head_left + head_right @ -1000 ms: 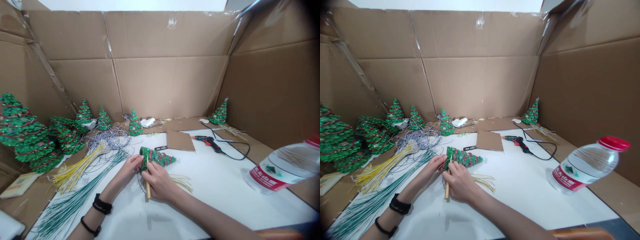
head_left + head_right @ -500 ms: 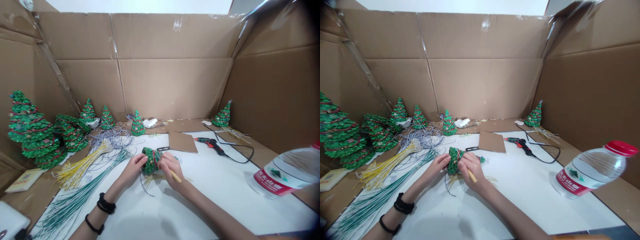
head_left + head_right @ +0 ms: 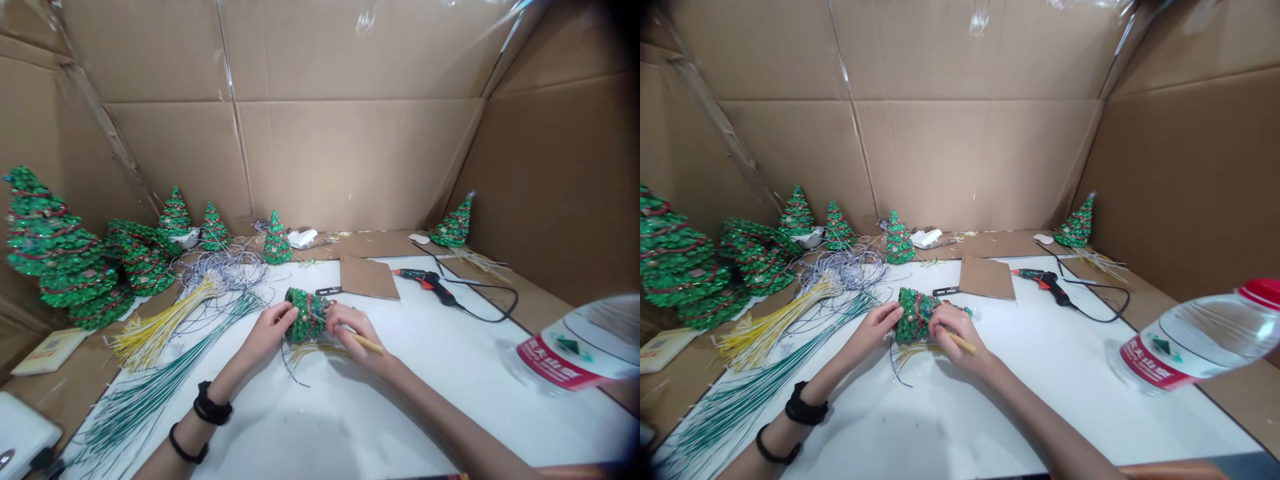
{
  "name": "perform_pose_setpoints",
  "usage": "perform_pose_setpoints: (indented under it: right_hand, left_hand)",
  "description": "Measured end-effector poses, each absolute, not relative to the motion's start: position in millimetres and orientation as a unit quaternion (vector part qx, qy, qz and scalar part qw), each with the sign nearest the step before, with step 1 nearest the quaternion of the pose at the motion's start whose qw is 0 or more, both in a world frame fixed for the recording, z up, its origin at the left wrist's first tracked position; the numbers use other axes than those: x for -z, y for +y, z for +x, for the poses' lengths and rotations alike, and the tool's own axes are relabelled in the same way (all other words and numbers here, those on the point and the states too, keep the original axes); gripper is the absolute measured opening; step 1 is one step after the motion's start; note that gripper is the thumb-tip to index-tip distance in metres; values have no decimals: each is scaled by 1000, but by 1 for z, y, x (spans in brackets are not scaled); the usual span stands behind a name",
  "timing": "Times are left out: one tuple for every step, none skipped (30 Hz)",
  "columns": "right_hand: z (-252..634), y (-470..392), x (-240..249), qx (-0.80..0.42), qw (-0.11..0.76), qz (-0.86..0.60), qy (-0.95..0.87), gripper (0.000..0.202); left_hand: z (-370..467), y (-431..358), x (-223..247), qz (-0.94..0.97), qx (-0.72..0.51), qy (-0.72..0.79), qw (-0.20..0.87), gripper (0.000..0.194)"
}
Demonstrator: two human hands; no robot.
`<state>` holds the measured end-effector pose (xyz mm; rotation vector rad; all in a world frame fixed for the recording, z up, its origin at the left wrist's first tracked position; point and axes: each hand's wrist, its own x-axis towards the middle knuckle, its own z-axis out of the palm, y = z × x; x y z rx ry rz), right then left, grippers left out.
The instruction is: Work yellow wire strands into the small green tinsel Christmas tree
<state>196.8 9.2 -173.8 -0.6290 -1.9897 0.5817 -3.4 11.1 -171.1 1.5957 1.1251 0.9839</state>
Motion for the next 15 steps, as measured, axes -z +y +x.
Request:
perform_pose_setpoints:
  right_hand:
    - [196,9,175,-237,465,-258,-813,23]
    - [195,9,175,-239,461,-261,-814,23]
    - [195,9,176,-239,458,-263,-814,23]
    - [195,9,176,-238,456,-265,-816,22]
    - [194,8,176,-236,453,-266,-817,22]
    - [194,8,177,-234,451,-266,-819,22]
    - [194,8,177,-232,450,-266,-820,21]
    - [194,7,177,-230,450,-266,-821,21]
    - [193,7,177,-225,451,-265,-822,21]
    - [192,6,178,-218,453,-263,-824,21]
    - [190,6,179,-206,456,-258,-827,20]
    - [188,5,181,-189,459,-253,-830,20]
    - [186,4,183,-168,463,-249,-834,18]
    - [184,3,185,-145,466,-246,-837,17]
    - [181,2,188,-124,469,-246,-839,17]
  left_hand:
    - [-3,11,170,649,-398,459,457,33]
    - [-3,10,170,650,-397,462,454,34]
    - [-2,10,170,651,-396,465,451,34]
    - [-2,10,169,653,-395,467,448,34]
    - [-2,10,169,655,-394,468,444,35]
    - [-1,10,169,657,-392,468,442,35]
    - [-1,9,169,658,-391,469,442,35]
    - [-1,9,169,658,-389,469,442,35]
    - [-1,9,170,658,-388,469,444,35]
    - [-1,9,170,656,-388,469,446,35]
    - [-1,9,170,655,-388,469,447,35]
    - [-1,9,170,655,-389,469,447,35]
    - [-1,9,170,655,-389,468,447,35]
    - [-2,10,170,656,-390,468,446,35]
    - [-2,10,170,656,-390,469,444,35]
